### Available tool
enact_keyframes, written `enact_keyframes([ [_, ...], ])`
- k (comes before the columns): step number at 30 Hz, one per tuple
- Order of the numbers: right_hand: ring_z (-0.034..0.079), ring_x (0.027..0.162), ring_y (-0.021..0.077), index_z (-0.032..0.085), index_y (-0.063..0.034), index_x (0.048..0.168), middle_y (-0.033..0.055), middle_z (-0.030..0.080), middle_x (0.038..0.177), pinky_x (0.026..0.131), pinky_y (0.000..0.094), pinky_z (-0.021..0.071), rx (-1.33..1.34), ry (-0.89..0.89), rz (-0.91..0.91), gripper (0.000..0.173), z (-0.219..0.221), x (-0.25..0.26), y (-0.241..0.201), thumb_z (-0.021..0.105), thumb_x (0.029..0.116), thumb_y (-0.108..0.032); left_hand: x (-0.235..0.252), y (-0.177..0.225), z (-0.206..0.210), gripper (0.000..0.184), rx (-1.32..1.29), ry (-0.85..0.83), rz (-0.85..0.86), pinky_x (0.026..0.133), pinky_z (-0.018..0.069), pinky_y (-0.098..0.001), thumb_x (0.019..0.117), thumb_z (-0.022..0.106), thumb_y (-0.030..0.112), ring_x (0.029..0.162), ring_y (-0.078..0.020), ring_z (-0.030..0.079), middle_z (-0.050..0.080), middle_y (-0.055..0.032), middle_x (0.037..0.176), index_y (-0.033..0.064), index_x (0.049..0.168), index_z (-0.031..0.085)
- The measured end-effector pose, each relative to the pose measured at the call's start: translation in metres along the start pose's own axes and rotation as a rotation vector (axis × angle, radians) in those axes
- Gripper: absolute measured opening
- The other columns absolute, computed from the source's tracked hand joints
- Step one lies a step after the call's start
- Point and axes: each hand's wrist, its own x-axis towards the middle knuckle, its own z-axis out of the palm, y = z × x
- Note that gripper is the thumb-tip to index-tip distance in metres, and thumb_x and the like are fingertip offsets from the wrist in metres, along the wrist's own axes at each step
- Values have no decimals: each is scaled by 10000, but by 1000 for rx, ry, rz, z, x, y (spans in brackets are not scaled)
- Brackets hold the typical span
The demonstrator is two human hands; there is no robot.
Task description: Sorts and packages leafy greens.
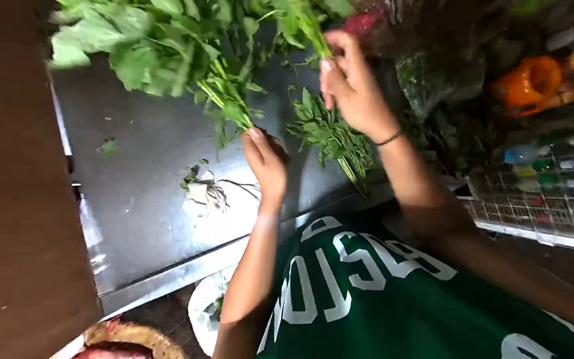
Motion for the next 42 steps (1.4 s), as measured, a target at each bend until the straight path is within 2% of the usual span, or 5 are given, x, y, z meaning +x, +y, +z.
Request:
enact_keyframes([
  [8,652,752,273,429,-68,1438,161,632,947,664,489,580,-280,133,503,411,-47,-206,94,432,1108,-314,-122,-80,87,472,171,-489,-268,740,615,-421,1132,279,375,780,-217,676,641,-117,912,11,1409,398],
  [12,660,1162,369,474,-36,1472,228,648,1287,1008,576,522,-404,-57,835,507,-2,-253,147,387,1109,-379,-127,-102,106,478,690,-800,-592,948,554,-536,1112,410,365,1035,-353,698,689,-235,1117,-24,1367,523],
  [26,531,1363,342,243,54,1570,271,489,1491,1163,461,428,-195,-46,670,645,12,-215,141,518,1067,-241,-98,-80,120,321,-41,-558,-1179,739,601,-451,1082,389,252,850,-260,695,685,-145,1002,19,1211,567],
  [33,486,1411,340,211,13,1616,253,437,1554,1184,491,408,-315,226,569,835,-23,-254,172,684,957,-186,-89,-81,165,485,484,-1107,-529,968,565,-490,1019,574,458,1051,-230,701,722,-134,1135,54,1274,655],
  [42,533,1323,475,525,14,1453,306,509,1453,1082,614,476,-812,132,712,578,-94,-301,289,634,1004,-334,5,-82,118,319,265,-1190,-488,834,629,-448,1081,525,221,932,-230,738,729,-135,1144,36,1310,648],
])
